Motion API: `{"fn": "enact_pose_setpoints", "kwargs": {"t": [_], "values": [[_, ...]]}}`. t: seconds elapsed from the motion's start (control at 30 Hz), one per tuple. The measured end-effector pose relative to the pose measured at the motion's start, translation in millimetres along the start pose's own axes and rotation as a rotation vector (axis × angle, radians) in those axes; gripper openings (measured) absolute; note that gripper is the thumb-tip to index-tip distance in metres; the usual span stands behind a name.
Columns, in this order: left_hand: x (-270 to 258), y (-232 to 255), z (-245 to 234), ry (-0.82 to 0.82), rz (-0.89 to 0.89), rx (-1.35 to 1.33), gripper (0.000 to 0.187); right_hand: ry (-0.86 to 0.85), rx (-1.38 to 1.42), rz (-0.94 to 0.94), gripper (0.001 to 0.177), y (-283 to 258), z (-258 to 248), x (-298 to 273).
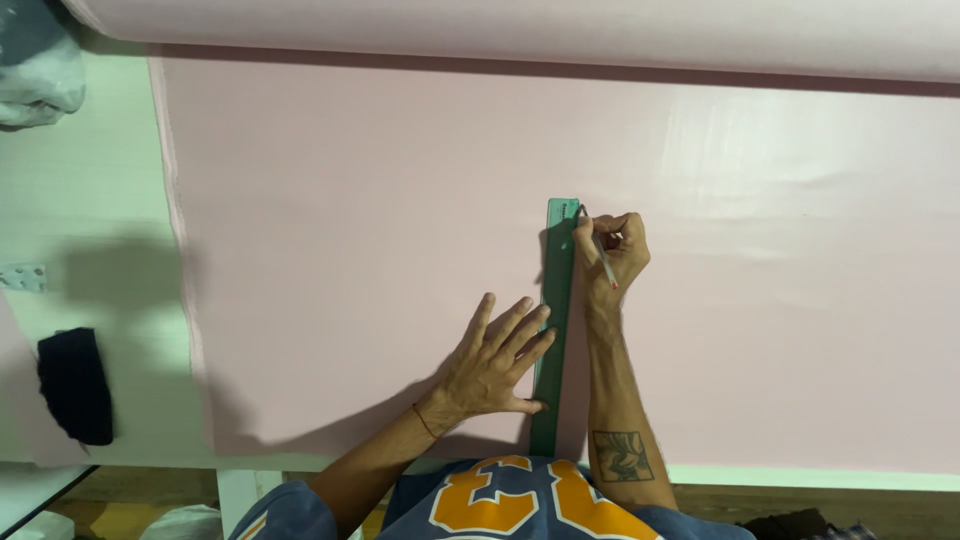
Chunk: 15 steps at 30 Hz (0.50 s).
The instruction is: Measuring, marking, and cutting pieces of pink leather from a roll at a workbench.
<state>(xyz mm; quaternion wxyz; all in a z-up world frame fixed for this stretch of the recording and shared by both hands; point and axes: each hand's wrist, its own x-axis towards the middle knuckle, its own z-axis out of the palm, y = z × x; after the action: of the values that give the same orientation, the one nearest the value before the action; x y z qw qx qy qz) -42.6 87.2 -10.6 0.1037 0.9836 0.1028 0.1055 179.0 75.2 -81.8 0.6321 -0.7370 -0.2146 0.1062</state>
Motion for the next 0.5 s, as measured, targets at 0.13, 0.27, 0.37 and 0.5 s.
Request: {"fn": "enact_pose_setpoints", "kwargs": {"t": [0.13, 0.27, 0.37, 0.5], "values": [[2.2, 0.1, -2.8, 0.0, -0.011, -0.003, 0.106, -0.007, -0.01, -0.002, 0.022, -1.2, 1.0, 0.6], [2.7, 0.8, -2.4, -0.001, 0.001, 0.001, 0.108, 0.008, 0.003, 0.01, 0.022, 1.2, -0.4, -0.2], [2.6, -1.4, -2.5, 0.003, -0.001, 0.013, 0.108, 0.008, -0.012, 0.001, 0.023, 2.6, 3.6, 0.9], [3.2, 0.8, -3.2, 0.017, 0.0, 0.013, 0.108, 0.039, 0.018, 0.031, 0.022, -3.6, 0.7, -0.1]]}}
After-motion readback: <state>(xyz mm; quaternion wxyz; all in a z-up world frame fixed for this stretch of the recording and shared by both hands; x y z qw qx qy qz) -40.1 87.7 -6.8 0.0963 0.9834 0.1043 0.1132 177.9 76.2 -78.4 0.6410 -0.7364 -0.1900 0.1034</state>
